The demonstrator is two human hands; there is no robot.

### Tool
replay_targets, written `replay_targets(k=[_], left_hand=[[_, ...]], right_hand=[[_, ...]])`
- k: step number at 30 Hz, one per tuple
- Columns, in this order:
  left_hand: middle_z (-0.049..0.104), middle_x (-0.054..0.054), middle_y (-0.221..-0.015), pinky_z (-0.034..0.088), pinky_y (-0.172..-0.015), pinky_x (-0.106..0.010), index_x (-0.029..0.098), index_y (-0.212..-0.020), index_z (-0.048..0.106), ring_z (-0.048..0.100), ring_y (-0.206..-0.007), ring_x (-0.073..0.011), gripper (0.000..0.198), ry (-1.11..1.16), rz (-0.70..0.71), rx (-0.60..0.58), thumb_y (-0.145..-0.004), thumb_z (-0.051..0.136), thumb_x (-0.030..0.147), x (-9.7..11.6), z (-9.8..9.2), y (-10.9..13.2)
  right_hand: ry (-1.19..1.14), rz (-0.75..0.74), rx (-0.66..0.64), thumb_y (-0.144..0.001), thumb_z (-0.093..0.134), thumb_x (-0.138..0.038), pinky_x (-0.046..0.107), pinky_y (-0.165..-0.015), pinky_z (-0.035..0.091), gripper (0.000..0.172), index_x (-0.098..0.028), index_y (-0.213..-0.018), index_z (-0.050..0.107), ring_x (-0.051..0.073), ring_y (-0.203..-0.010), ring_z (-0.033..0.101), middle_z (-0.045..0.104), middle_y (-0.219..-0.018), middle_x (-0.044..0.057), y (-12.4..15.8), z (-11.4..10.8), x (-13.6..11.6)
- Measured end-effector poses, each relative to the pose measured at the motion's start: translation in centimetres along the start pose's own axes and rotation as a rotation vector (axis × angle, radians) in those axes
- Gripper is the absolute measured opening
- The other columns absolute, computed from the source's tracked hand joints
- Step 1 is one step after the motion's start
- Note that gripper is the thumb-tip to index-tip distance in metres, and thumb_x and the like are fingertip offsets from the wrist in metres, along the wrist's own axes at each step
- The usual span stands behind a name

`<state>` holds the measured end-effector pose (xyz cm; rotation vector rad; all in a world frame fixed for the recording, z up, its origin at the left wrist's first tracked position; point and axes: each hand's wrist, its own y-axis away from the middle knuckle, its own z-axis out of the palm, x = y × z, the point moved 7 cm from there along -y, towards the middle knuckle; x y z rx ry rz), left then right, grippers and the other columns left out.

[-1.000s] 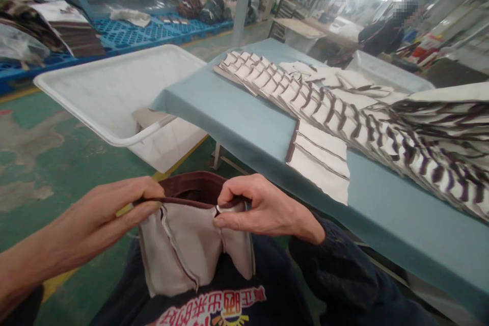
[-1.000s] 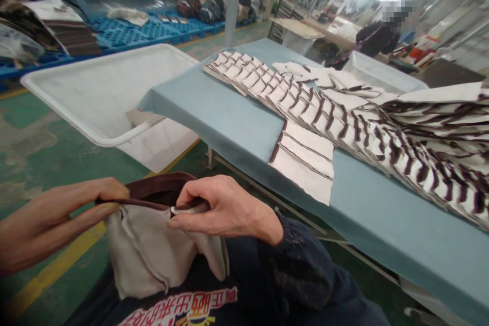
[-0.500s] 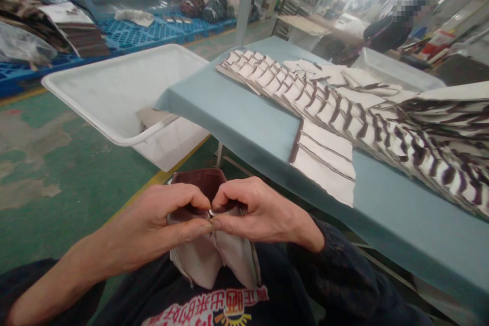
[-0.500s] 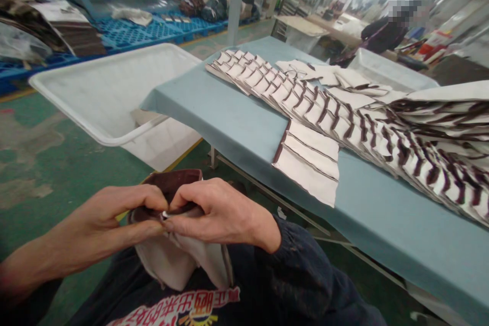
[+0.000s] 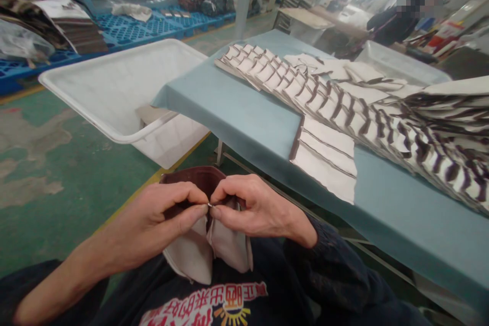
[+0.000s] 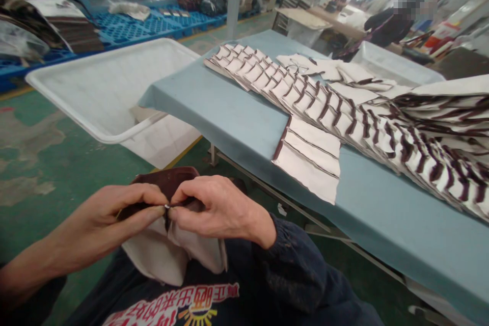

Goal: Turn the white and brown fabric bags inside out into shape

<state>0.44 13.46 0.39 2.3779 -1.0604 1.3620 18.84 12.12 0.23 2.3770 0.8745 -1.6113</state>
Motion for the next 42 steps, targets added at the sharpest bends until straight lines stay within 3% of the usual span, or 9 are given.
replay_targets(k=[6,9,14,20,28,36,42], left_hand=[[0.085,0.004,-0.089,0.055,-0.07,-0.021,0.026,-0.108,0.085,0.077,-0.074,-0.0141,0.024,-0.054,0.034,0.029,-0.121,0.065,0.03,0.3,0.0,0.2],[0.083,0.005,-0.083,0.051,-0.065,-0.023,0.025,-0.106,0.084,0.075,-0.067,-0.0135,0.023,-0.076,0.033,0.047,-0.118,0.066,0.029,0.1,0.2,0.7],[0.079,0.005,-0.078,0.049,-0.061,-0.023,0.025,-0.097,0.082,0.07,-0.063,-0.0134,0.022,-0.075,-0.012,0.074,-0.112,0.067,0.029,-0.6,0.2,1.0],[0.077,0.006,-0.07,0.049,-0.057,-0.022,0.025,-0.083,0.082,0.067,-0.059,-0.0132,0.025,-0.034,-0.128,0.057,-0.1,0.065,0.03,-0.4,-0.3,0.1],[0.065,0.008,-0.062,0.038,-0.053,-0.024,0.025,-0.072,0.069,0.052,-0.056,-0.0118,0.024,-0.029,-0.175,0.097,-0.094,0.06,0.03,-0.8,1.1,1.0],[0.064,0.009,-0.06,0.037,-0.053,-0.025,0.026,-0.073,0.067,0.051,-0.054,-0.0116,0.025,-0.066,-0.155,0.117,-0.097,0.06,0.029,-0.9,1.7,1.8],[0.065,0.008,-0.063,0.039,-0.056,-0.028,0.026,-0.08,0.071,0.053,-0.056,-0.0143,0.02,-0.081,-0.188,0.09,-0.098,0.064,0.033,-0.9,0.9,2.1]], right_hand=[[0.012,-0.012,-0.014,-0.109,0.079,-0.035,0.026,-0.068,0.046,0.02,-0.022,-0.094,0.075,0.012,-0.07,0.061,0.074,-0.084,-0.002,-0.1,0.0,0.4],[0.06,-0.074,-0.023,-0.113,0.076,-0.032,0.027,-0.069,0.046,0.019,-0.022,-0.096,0.075,0.013,-0.071,0.062,0.075,-0.085,-0.002,0.1,0.2,0.3],[0.359,-0.244,-0.023,-0.12,0.063,-0.026,0.03,-0.071,0.047,0.02,-0.021,-0.104,0.075,0.017,-0.08,0.069,0.08,-0.091,0.003,0.5,1.1,-0.4],[0.722,-0.282,-0.028,-0.123,0.054,-0.022,0.034,-0.065,0.039,0.031,-0.022,-0.1,0.074,0.019,-0.081,0.069,0.081,-0.088,0.002,0.2,2.5,-0.4],[0.657,-0.306,0.117,-0.106,0.057,-0.016,0.033,-0.069,0.047,0.029,-0.023,-0.08,0.069,0.018,-0.068,0.061,0.078,-0.074,0.0,0.5,3.3,-0.7],[0.379,0.086,0.18,-0.098,0.066,-0.02,0.029,-0.067,0.04,0.026,-0.022,-0.072,0.069,0.015,-0.069,0.065,0.072,-0.07,0.0,0.6,3.8,1.0],[0.441,-0.101,0.027,-0.097,0.066,-0.02,0.032,-0.066,0.035,0.022,-0.023,-0.075,0.069,0.016,-0.067,0.055,0.067,-0.069,-0.001,0.0,4.3,0.3]])
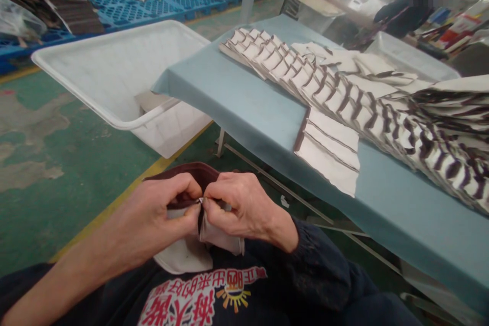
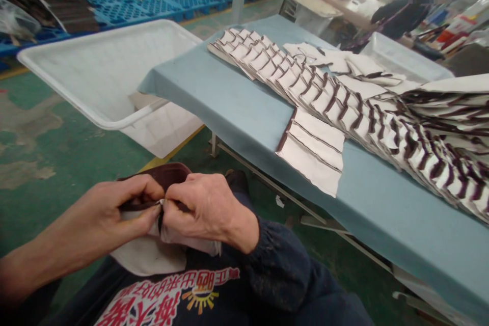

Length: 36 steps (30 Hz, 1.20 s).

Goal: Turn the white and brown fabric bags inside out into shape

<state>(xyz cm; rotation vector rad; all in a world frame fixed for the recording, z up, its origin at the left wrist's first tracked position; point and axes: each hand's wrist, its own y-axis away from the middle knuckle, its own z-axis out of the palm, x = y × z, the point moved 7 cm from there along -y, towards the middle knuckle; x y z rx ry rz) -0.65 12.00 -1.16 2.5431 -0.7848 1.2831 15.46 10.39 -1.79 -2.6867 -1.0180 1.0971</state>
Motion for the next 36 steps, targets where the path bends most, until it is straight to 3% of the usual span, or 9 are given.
replay_targets(k=[3,9,14,19,23,27,31,36], left_hand=[[0.064,0.008,-0.064,0.038,-0.057,-0.029,0.027,-0.083,0.071,0.055,-0.058,-0.0156,0.014,-0.06,0.004,-0.039,-0.095,0.063,0.031,0.3,-0.5,-0.2],[0.053,0.008,-0.058,0.028,-0.051,-0.031,0.028,-0.074,0.054,0.046,-0.053,-0.0148,0.012,-0.171,0.081,-0.078,-0.084,0.06,0.026,1.7,-1.2,-1.0],[0.062,0.006,-0.069,0.034,-0.055,-0.031,0.027,-0.081,0.054,0.055,-0.059,-0.015,0.019,-0.24,0.246,-0.008,-0.099,0.057,0.02,2.3,-1.3,-0.4],[0.072,0.003,-0.09,0.047,-0.067,-0.032,0.027,-0.106,0.065,0.071,-0.076,-0.0176,0.024,-0.314,0.452,-0.008,-0.119,0.051,0.012,2.2,-0.9,1.9],[0.081,-0.003,-0.103,0.054,-0.075,-0.036,0.03,-0.128,0.077,0.079,-0.089,-0.0259,0.04,-0.507,0.497,0.002,-0.12,0.044,0.009,2.0,-0.9,3.0],[0.084,-0.006,-0.104,0.059,-0.075,-0.037,0.031,-0.134,0.083,0.081,-0.088,-0.0294,0.046,-0.491,0.504,0.056,-0.12,0.045,0.01,1.3,-0.7,3.2],[0.089,-0.005,-0.11,0.066,-0.081,-0.033,0.029,-0.137,0.08,0.087,-0.092,-0.0258,0.039,-0.344,0.536,0.059,-0.121,0.051,0.009,1.2,-0.3,3.2],[0.09,-0.001,-0.105,0.068,-0.084,-0.027,0.03,-0.13,0.077,0.087,-0.084,-0.0201,0.019,-0.228,0.378,0.09,-0.121,0.064,0.019,2.2,-1.4,2.8]], right_hand=[[0.023,-0.034,-0.02,-0.101,0.062,-0.022,0.033,-0.066,0.034,0.024,-0.022,-0.077,0.07,0.016,-0.068,0.053,0.067,-0.07,0.0,-0.2,0.0,-0.2],[0.083,-0.063,-0.101,-0.108,0.057,-0.027,0.036,-0.066,0.033,0.03,-0.022,-0.081,0.07,0.018,-0.069,0.054,0.07,-0.073,0.002,-0.4,-0.2,-1.4],[0.019,-0.013,-0.08,-0.108,0.058,-0.029,0.036,-0.067,0.035,0.028,-0.022,-0.086,0.073,0.018,-0.069,0.056,0.072,-0.076,0.002,-0.4,-0.9,-1.1],[-0.292,0.144,-0.07,-0.097,0.066,-0.028,0.031,-0.071,0.043,0.013,-0.022,-0.09,0.076,0.015,-0.071,0.059,0.069,-0.078,-0.002,-0.6,-1.9,0.0],[-0.687,0.28,-0.164,-0.095,0.066,-0.029,0.028,-0.065,0.041,0.017,-0.023,-0.079,0.066,0.013,-0.067,0.05,0.056,-0.07,-0.006,-1.3,-1.2,0.5],[-0.881,0.362,-0.152,-0.09,0.067,-0.03,0.026,-0.061,0.04,0.017,-0.024,-0.076,0.06,0.012,-0.066,0.042,0.05,-0.07,-0.007,-1.4,0.1,1.4],[-0.862,0.31,-0.149,-0.09,0.066,-0.028,0.024,-0.06,0.041,0.016,-0.024,-0.076,0.06,0.01,-0.063,0.043,0.051,-0.067,-0.008,-0.8,0.9,1.5],[-0.489,0.085,0.022,-0.091,0.061,-0.021,0.024,-0.06,0.038,0.014,-0.022,-0.079,0.068,0.009,-0.059,0.048,0.058,-0.068,-0.007,0.2,-0.9,0.2]])
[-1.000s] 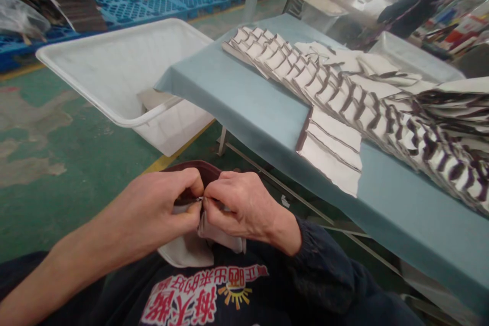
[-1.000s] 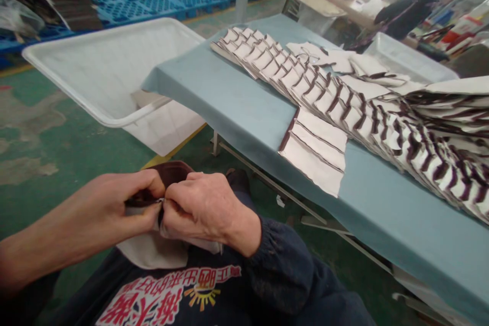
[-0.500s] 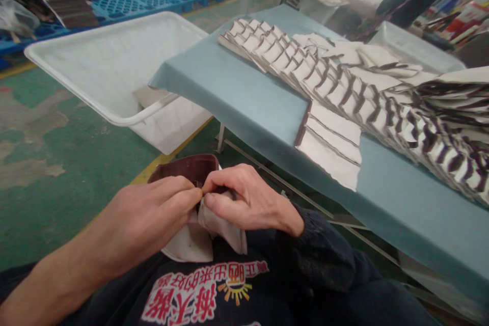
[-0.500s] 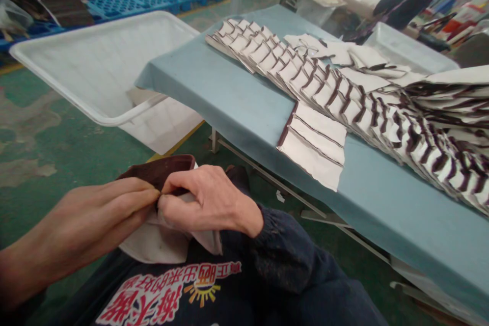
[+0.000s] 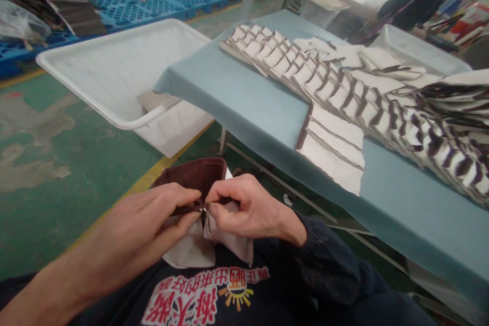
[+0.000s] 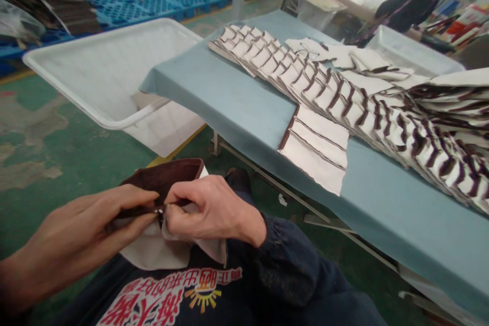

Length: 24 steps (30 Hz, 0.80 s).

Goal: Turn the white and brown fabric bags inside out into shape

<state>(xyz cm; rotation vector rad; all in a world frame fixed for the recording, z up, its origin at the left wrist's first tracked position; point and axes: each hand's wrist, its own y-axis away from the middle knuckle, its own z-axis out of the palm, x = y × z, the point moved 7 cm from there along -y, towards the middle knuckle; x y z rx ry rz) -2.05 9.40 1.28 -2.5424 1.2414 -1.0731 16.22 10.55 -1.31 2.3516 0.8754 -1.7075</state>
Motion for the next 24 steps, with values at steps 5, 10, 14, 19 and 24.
replay_targets(k=[5,10,14,19,24], left_hand=[[0.088,0.005,-0.093,0.061,-0.072,-0.02,0.032,-0.117,0.083,0.082,-0.073,-0.0155,0.017,0.115,-0.081,-0.113,-0.116,0.068,0.023,0.3,-0.7,-0.8],[0.09,0.006,-0.092,0.06,-0.072,-0.021,0.031,-0.108,0.085,0.082,-0.074,-0.0169,0.024,0.197,-0.147,-0.227,-0.119,0.064,0.027,0.0,-0.4,-1.6],[0.083,0.007,-0.078,0.05,-0.059,-0.026,0.029,-0.094,0.08,0.075,-0.061,-0.0147,0.028,0.159,-0.095,-0.202,-0.115,0.063,0.023,0.5,-0.1,-2.2],[0.077,0.004,-0.074,0.046,-0.057,-0.031,0.028,-0.09,0.073,0.068,-0.059,-0.0162,0.031,0.116,-0.027,-0.208,-0.117,0.06,0.022,1.0,0.3,-1.7],[0.08,0.007,-0.08,0.052,-0.064,-0.025,0.029,-0.094,0.076,0.071,-0.064,-0.0141,0.028,0.227,-0.197,-0.241,-0.12,0.065,0.031,0.0,0.8,-0.8]], right_hand=[[0.369,-0.265,0.072,-0.103,0.062,-0.023,0.029,-0.061,0.041,0.018,-0.023,-0.094,0.078,0.014,-0.063,0.062,0.073,-0.071,-0.002,1.2,-0.1,-1.6],[0.541,-0.395,0.133,-0.109,0.063,-0.017,0.033,-0.061,0.044,0.023,-0.024,-0.091,0.076,0.016,-0.061,0.065,0.077,-0.072,-0.001,1.9,0.6,-2.5],[0.562,-0.362,0.079,-0.118,0.061,-0.018,0.032,-0.065,0.048,0.029,-0.023,-0.092,0.075,0.016,-0.065,0.069,0.081,-0.077,0.0,2.2,0.8,-2.8],[0.383,-0.253,-0.084,-0.124,0.065,-0.029,0.03,-0.075,0.058,0.022,-0.023,-0.109,0.08,0.018,-0.079,0.077,0.086,-0.091,0.002,2.1,-0.1,-2.1],[0.045,-0.086,-0.1,-0.121,0.073,-0.029,0.029,-0.082,0.062,0.02,-0.027,-0.102,0.078,0.018,-0.081,0.077,0.084,-0.09,0.0,1.7,-0.6,-0.5]])
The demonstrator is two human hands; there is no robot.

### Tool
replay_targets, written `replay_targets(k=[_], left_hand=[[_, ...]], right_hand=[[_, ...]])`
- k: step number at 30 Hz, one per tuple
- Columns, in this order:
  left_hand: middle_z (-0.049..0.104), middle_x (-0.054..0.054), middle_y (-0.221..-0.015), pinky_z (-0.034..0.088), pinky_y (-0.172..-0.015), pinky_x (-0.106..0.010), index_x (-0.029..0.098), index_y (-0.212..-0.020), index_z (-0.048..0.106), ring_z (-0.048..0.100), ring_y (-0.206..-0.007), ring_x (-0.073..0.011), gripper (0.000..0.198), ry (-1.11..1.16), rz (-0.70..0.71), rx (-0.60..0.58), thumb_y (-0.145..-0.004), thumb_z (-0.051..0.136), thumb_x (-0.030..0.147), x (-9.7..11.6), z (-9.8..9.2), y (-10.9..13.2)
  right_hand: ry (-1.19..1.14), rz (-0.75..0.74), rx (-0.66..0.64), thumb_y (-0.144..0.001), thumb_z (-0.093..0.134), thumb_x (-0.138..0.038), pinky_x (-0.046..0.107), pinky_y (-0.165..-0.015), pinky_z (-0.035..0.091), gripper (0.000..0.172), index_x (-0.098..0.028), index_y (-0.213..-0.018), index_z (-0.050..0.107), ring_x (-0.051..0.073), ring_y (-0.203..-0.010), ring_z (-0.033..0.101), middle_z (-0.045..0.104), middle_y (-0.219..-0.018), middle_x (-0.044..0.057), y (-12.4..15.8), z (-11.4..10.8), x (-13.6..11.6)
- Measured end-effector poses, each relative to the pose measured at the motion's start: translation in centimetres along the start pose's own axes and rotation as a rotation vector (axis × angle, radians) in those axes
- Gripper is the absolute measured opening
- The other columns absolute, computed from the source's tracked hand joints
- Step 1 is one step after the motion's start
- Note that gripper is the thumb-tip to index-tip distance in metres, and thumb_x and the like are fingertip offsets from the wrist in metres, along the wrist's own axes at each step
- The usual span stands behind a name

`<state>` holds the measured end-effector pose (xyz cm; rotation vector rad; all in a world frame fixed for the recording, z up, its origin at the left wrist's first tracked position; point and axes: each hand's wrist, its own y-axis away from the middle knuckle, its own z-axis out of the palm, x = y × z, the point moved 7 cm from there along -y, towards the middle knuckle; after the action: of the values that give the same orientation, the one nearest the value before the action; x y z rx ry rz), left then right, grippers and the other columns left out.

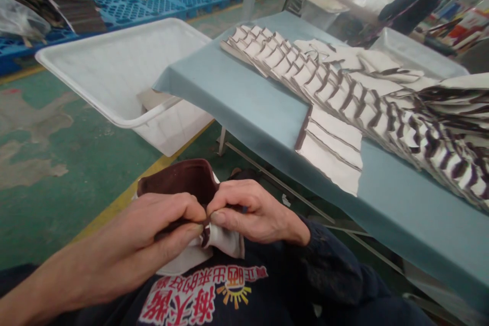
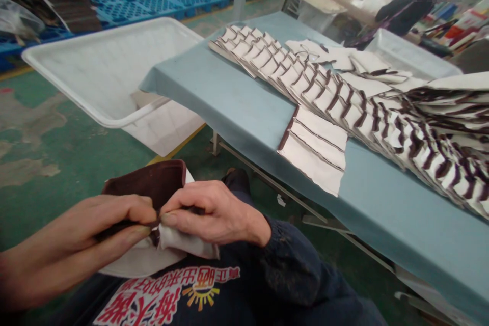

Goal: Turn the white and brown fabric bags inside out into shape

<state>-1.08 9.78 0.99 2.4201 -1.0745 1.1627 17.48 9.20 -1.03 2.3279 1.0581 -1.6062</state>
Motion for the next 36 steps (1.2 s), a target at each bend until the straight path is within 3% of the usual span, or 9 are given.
replay_targets(k=[8,12,14,17,20,25,29,32,36], left_hand=[[0.081,0.005,-0.084,0.052,-0.068,-0.029,0.028,-0.1,0.076,0.074,-0.071,-0.0169,0.029,-0.028,0.035,-0.008,-0.122,0.057,0.027,-0.5,1.1,0.4],[0.079,0.003,-0.085,0.045,-0.07,-0.037,0.028,-0.102,0.075,0.071,-0.074,-0.0217,0.026,-0.205,0.159,0.116,-0.12,0.058,0.023,0.0,0.9,0.5],[0.079,0.003,-0.084,0.045,-0.072,-0.036,0.029,-0.099,0.075,0.07,-0.075,-0.0218,0.024,-0.199,0.151,0.102,-0.119,0.062,0.023,-0.3,0.6,0.0],[0.078,0.005,-0.081,0.046,-0.07,-0.031,0.028,-0.092,0.077,0.069,-0.072,-0.018,0.025,-0.051,0.083,-0.018,-0.116,0.071,0.029,-0.8,-0.4,-0.8],[0.079,0.004,-0.079,0.049,-0.07,-0.028,0.029,-0.089,0.081,0.071,-0.071,-0.0175,0.03,0.059,-0.024,-0.097,-0.114,0.074,0.042,-1.4,-2.0,-1.2],[0.085,-0.003,-0.088,0.058,-0.084,-0.031,0.027,-0.096,0.087,0.077,-0.081,-0.0239,0.075,0.191,-0.082,-0.09,-0.129,0.038,0.073,-2.4,-3.2,-0.6],[0.086,-0.005,-0.09,0.06,-0.089,-0.029,0.027,-0.098,0.09,0.078,-0.084,-0.0224,0.098,0.189,-0.088,-0.047,-0.123,0.022,0.093,-2.4,-3.2,-0.3],[0.087,-0.005,-0.091,0.062,-0.092,-0.029,0.026,-0.097,0.09,0.08,-0.087,-0.0224,0.099,0.154,-0.079,-0.053,-0.124,0.021,0.092,-1.6,-3.4,0.0],[0.09,-0.002,-0.103,0.061,-0.099,-0.027,0.028,-0.105,0.087,0.083,-0.098,-0.0217,0.075,0.13,0.022,-0.064,-0.134,0.031,0.069,-0.4,-3.4,0.3]], right_hand=[[0.04,0.022,-0.005,-0.122,0.074,-0.042,0.028,-0.078,0.058,0.026,-0.022,-0.109,0.08,0.015,-0.078,0.07,0.082,-0.093,0.002,0.8,1.1,1.8],[-0.068,0.133,-0.018,-0.118,0.079,-0.064,0.025,-0.063,0.045,0.05,-0.022,-0.093,0.074,0.012,-0.067,0.06,0.072,-0.078,-0.003,0.1,1.4,1.8],[-0.229,0.216,-0.038,-0.116,0.08,-0.066,0.024,-0.056,0.039,0.056,-0.023,-0.084,0.066,0.01,-0.06,0.05,0.063,-0.069,-0.006,-0.2,2.0,2.0],[-0.344,0.176,0.006,-0.11,0.079,-0.041,0.021,-0.051,0.037,0.042,-0.025,-0.078,0.058,0.008,-0.054,0.044,0.058,-0.066,-0.008,-0.3,2.5,1.4],[-0.149,-0.043,0.187,-0.098,0.068,-0.017,0.022,-0.053,0.037,0.028,-0.026,-0.076,0.053,0.008,-0.053,0.047,0.059,-0.064,-0.008,0.6,1.1,0.0],[0.242,-0.187,0.268,-0.107,0.067,-0.013,0.027,-0.058,0.044,0.022,-0.027,-0.091,0.063,0.013,-0.055,0.06,0.07,-0.067,-0.005,2.7,-0.9,-1.7],[0.438,-0.197,0.225,-0.115,0.066,-0.011,0.029,-0.06,0.048,0.018,-0.026,-0.105,0.069,0.015,-0.058,0.066,0.077,-0.074,-0.002,3.9,-1.4,-2.3],[0.531,-0.208,0.266,-0.114,0.064,-0.008,0.03,-0.058,0.048,0.021,-0.027,-0.104,0.066,0.016,-0.056,0.063,0.074,-0.071,-0.003,4.6,-1.5,-2.2],[0.574,-0.221,0.32,-0.11,0.063,-0.003,0.03,-0.057,0.047,0.025,-0.027,-0.105,0.063,0.015,-0.055,0.062,0.072,-0.071,-0.004,5.2,-1.3,-2.0]])
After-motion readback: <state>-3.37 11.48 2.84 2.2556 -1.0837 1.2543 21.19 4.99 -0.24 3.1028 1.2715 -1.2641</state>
